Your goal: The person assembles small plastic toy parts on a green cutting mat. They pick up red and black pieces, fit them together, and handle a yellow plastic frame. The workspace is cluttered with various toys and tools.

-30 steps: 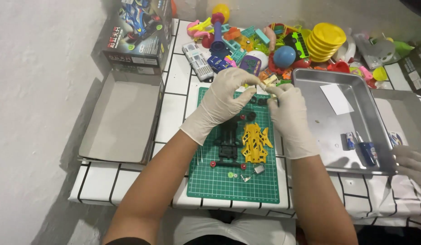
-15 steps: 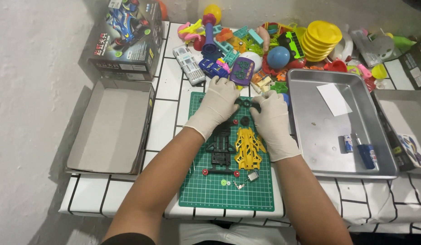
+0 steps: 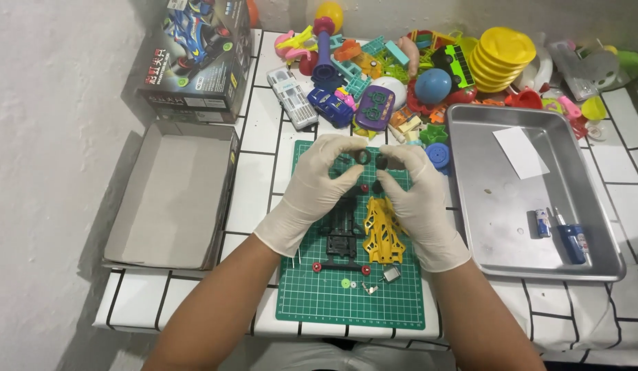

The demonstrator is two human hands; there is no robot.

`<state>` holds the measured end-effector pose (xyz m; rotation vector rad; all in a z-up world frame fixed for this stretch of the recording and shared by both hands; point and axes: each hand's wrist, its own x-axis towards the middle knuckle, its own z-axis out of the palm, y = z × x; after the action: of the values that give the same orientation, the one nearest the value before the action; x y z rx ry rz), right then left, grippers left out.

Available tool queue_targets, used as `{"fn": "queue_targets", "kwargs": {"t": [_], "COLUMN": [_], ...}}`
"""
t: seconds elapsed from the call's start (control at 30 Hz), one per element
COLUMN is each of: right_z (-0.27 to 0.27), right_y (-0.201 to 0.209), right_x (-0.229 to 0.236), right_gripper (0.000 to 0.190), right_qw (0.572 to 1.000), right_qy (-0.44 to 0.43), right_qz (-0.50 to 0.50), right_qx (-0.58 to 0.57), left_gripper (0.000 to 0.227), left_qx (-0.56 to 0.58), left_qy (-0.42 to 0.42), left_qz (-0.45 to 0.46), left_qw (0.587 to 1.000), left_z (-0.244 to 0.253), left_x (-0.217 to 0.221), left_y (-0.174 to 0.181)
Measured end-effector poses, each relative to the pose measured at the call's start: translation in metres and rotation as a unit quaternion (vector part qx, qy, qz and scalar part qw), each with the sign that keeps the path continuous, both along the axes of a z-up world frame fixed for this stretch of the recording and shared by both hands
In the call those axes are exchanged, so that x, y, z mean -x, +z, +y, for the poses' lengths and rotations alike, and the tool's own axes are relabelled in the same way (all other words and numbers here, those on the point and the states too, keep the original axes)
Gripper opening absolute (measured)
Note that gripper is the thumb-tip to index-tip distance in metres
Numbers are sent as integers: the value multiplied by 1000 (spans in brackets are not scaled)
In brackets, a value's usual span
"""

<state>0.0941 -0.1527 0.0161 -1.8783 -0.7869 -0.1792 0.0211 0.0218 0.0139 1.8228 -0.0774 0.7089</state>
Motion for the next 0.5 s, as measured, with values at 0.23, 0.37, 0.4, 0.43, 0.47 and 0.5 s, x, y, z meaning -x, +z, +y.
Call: {"fn": "queue_targets", "kwargs": {"t": [0.23,0.37,0.4,0.43,0.47,0.5], "right_z": [2,8,9,8,8,7], "right_y": [-3,-8,-9,-11,-13,-15], "right_x": [12,20,21,20,20,19], "right_gripper": [30,28,28,28,29,30], "right_qw": [993,988,987,987,986,986], "right_qy": [61,55,53,51,53,54], "right_qz": [-13,19,24,25,20,16], "right_qx": [-101,-144,-152,-151,-155,-159], "left_gripper": [32,29,28,28,28,27], "left_qx": [105,105,106,107,106,106], "left_qy": [-33,-75,-82,-83,-83,-83], "left_qz": [-14,-28,-29,-28,-26,-24], "left_qw": [994,991,991,990,991,991], "left_z": [-5,-7,-8,-8,-9,-9], "left_x": [6,8,9,8,8,8], "left_y": [-9,-7,-7,-8,-10,-12]}}
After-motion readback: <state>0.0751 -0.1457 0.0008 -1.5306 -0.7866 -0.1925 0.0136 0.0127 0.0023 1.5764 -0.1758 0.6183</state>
